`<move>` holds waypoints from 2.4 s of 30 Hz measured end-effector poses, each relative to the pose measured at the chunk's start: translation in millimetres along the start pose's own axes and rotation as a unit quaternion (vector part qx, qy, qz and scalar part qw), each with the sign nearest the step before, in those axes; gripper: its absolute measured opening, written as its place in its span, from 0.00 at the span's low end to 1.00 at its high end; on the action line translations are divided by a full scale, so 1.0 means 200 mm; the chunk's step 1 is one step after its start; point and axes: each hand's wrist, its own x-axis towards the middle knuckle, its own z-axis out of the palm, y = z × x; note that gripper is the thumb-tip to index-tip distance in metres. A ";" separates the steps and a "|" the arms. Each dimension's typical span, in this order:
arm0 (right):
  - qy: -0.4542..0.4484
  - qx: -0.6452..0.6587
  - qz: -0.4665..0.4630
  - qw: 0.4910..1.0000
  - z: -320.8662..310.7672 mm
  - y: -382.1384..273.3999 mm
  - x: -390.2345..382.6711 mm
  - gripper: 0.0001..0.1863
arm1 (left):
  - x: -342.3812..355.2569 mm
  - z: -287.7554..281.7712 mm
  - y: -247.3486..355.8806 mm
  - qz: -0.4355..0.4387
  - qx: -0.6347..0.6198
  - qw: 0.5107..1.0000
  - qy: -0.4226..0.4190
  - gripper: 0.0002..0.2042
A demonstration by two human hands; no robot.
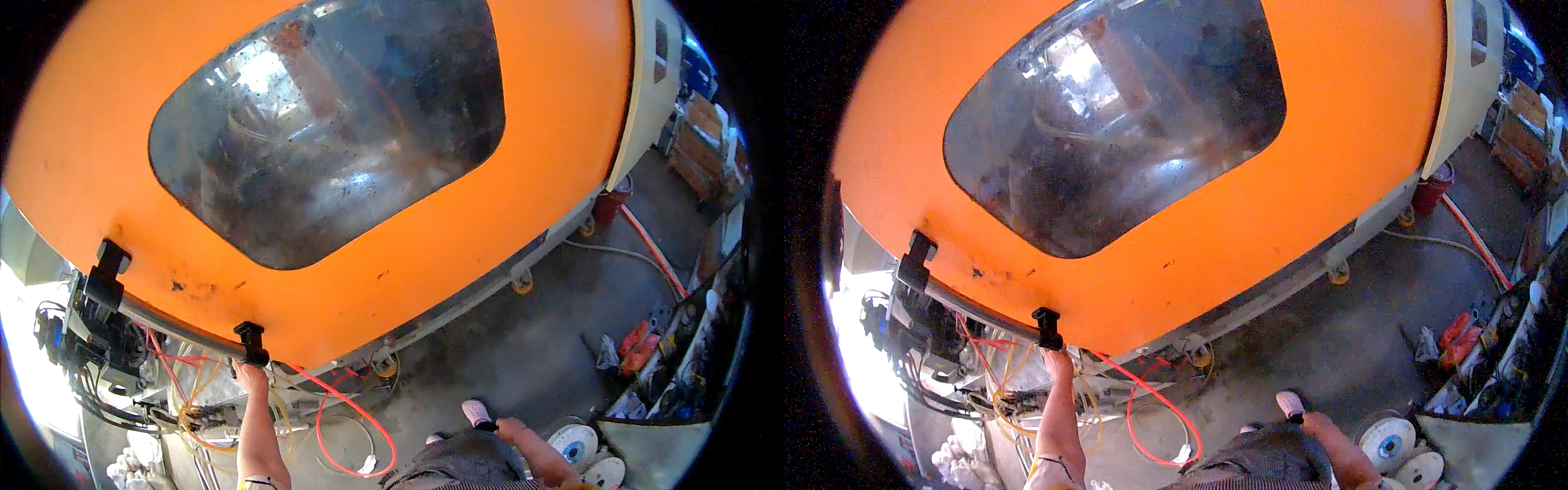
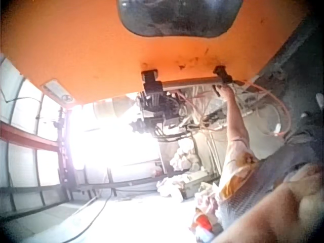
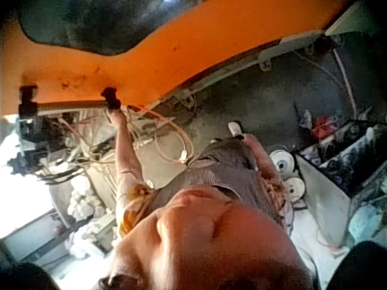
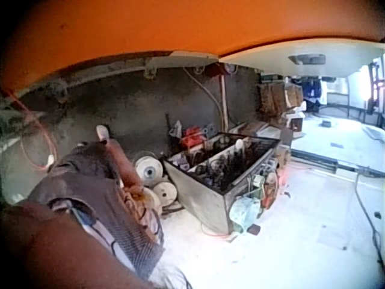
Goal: The person walks through a workshop, opens a large orange injection molding machine, and pours granular material from a white sack into the machine's hopper. They then retrieve a string of white plastic parts from the mold, separate them, and wipe the mold area with a cloth.
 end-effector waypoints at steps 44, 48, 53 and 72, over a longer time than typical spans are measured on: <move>-0.056 -0.086 0.024 0.994 0.05 0.01 -0.12 0.17 | 0.00 0.05 -0.18 0.109 -0.100 0.989 -0.033 0.06; -0.013 -0.077 0.002 0.997 -0.05 -0.12 -0.16 0.18 | -0.01 0.07 -0.18 0.092 -0.068 0.993 0.024 0.06; 0.052 -0.033 -0.023 0.998 -0.05 -0.13 -0.15 0.17 | 0.04 0.15 -0.10 0.081 -0.081 0.992 0.049 0.04; 0.452 0.544 -0.126 0.695 -0.90 0.15 -1.03 0.10 | -0.82 0.32 0.90 0.337 -0.152 0.927 -0.062 0.17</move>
